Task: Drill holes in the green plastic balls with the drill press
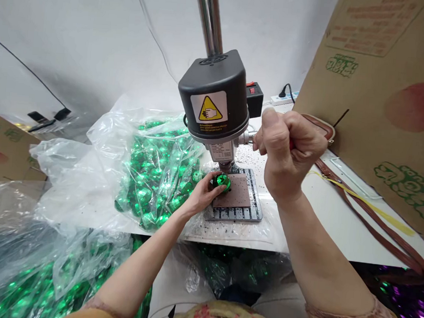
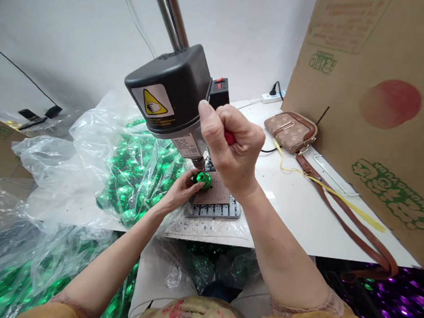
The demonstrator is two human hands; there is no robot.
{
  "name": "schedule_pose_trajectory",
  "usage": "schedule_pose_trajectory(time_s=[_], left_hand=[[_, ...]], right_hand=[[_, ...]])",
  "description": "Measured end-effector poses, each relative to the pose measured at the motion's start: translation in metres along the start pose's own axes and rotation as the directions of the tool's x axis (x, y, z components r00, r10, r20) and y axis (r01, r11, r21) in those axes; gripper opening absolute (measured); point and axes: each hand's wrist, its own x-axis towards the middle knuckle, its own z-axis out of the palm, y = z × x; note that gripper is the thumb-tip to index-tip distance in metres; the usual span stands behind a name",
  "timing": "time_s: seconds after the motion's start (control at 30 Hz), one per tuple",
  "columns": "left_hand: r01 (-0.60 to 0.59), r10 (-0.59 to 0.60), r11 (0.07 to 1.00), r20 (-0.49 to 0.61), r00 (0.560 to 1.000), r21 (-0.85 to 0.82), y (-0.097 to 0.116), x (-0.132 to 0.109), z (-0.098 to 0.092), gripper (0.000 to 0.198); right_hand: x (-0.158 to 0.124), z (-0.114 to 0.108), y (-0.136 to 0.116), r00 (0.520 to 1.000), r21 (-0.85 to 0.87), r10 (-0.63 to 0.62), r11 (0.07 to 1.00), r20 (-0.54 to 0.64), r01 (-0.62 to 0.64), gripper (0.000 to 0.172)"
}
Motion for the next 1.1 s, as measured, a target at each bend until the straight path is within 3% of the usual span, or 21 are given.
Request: schedule_pose_trajectory(time_s=[0.3, 0.5, 0.7, 0.8, 0.93, 1.1], left_hand=[[-0.020, 0.022, 0.999, -0.032, 0.999, 0.046, -0.001, 0.001, 0.007, 0.056], [-0.055, 0.073, 0.987, -0.112, 0.991, 0.154, -0.001, -0.002, 0.011, 0.052], [-0.064, 0.122, 0.964, -0.215, 0.969, 0.258, 0.001, -0.006, 0.027, 0.050], [-0.089, 0.155, 0.955, -0.219, 0.963, 0.284, 0.000, -0.007, 0.033, 0.049], [-0.040, 0.105, 0.961, -0.228, 0.968, 0.274, 0.000, -0.005, 0.034, 0.052], [-0.056, 0.119, 0.962, -0.223, 0.968, 0.269, 0.001, -0.005, 0.033, 0.051]], right_hand=[[0.000, 0.001, 0.003, 1.000, -0.010, -0.008, 1.000, -0.011, 0.008, 0.047], [0.004, 0.002, -0.001, 0.999, 0.020, 0.046, 0.999, -0.008, -0.045, 0.047], [0.018, 0.008, -0.001, 0.994, 0.096, 0.105, 0.990, 0.008, -0.105, 0.047], [0.023, 0.009, 0.002, 0.997, 0.040, 0.075, 0.996, 0.034, -0.076, 0.046], [0.023, 0.007, 0.002, 0.995, -0.004, 0.068, 0.998, 0.077, -0.068, 0.046], [0.009, 0.004, -0.002, 0.999, 0.070, 0.046, 0.996, -0.004, -0.046, 0.047]])
